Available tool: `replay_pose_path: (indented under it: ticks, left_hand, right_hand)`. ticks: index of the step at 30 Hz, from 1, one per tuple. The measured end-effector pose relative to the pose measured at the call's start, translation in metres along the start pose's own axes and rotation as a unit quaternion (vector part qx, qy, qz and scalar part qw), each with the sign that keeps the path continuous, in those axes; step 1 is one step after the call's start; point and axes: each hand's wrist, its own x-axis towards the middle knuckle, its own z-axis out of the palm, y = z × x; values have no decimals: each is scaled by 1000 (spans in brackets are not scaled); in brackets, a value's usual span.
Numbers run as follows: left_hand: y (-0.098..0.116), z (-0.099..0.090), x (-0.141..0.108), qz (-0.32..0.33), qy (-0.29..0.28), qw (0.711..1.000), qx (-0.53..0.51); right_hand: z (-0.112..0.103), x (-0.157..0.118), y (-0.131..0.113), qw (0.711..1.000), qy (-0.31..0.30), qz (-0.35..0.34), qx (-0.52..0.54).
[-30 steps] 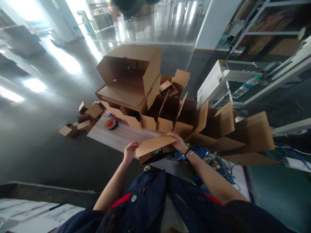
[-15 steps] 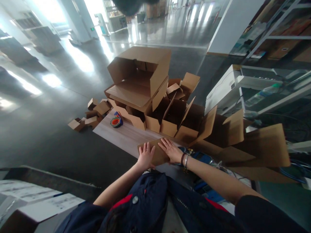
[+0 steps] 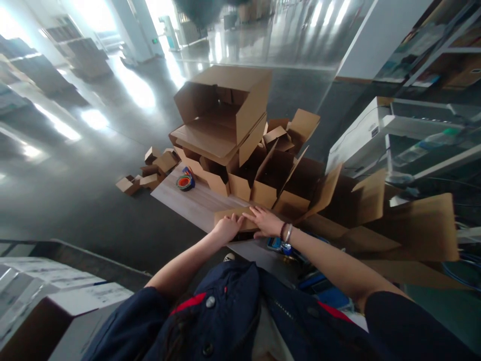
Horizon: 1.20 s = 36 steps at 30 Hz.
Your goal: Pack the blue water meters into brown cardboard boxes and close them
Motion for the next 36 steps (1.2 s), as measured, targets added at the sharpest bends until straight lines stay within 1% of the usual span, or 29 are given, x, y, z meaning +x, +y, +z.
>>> replay_pose_path:
  ticks: [2, 4, 7, 12, 16, 18, 19, 20, 21, 22, 23, 24, 25, 26, 27, 28, 30, 31, 33, 34, 36]
  left_hand:
    - [1, 0, -6, -1, 12, 1000, 3]
    - [2, 7, -14, 0, 37, 999, 6]
    - [-2, 28, -25, 12, 79, 997, -8]
    - [-16, 62, -36, 25, 109, 992, -50]
    - [-18, 80, -42, 33, 130, 990, -36]
    - [-16, 86, -44, 35, 135, 990, -18]
    - [-15, 88, -44, 34, 138, 990, -8]
    - [-14, 91, -44, 33, 142, 989, 1]
    - [-12, 94, -44, 30, 147, 989, 9]
    - [-11, 97, -45, 24, 152, 988, 14]
    - [-10, 102, -46, 13, 156, 987, 19]
    - [-10, 106, -47, -4, 162, 987, 22]
    - [-10, 111, -48, -28, 169, 985, 25]
    - [-11, 116, -49, -56, 179, 982, 29]
    - [-14, 120, -50, -86, 191, 977, 32]
    - [-19, 123, -51, -117, 204, 971, 35]
    - [-34, 124, -52, -187, 231, 954, 35]
    - [-45, 122, -51, -223, 239, 945, 27]
    - [-72, 110, -48, -290, 242, 926, -11]
    - [-87, 100, -46, -318, 241, 916, -41]
    - [-114, 70, -40, -358, 247, 891, -134]
  right_hand:
    - [-2, -1, -2, 1000, 9, -4, -15]
    - [1, -3, -5, 999, 22, -1, -27]
    - [11, -10, -4, 999, 31, -4, -27]
    - [30, -22, 5, 997, 47, -47, 23]
    - [49, -28, 6, 995, 62, -41, 64]
    - [61, -29, 5, 991, 89, -31, 95]
    - [68, -30, 5, 986, 117, -3, 118]
    - [75, -29, 6, 976, 152, 51, 148]
    - [81, -27, 7, 957, 185, 124, 184]
    - [87, -23, 7, 931, 204, 202, 227]
    - [91, -18, 7, 903, 200, 264, 273]
    - [93, -9, 6, 882, 177, 300, 316]
    - [93, 1, 3, 872, 144, 302, 358]
    - [91, 14, -2, 868, 114, 278, 395]
    - [86, 28, -8, 868, 97, 242, 422]
    - [80, 43, -17, 869, 99, 206, 439]
    - [61, 71, -40, 875, 131, 141, 444]
    - [50, 82, -51, 880, 153, 113, 435]
    - [23, 94, -71, 887, 210, 59, 406]
    - [9, 95, -78, 887, 244, 33, 392]
    - [-23, 89, -81, 876, 318, -1, 363]
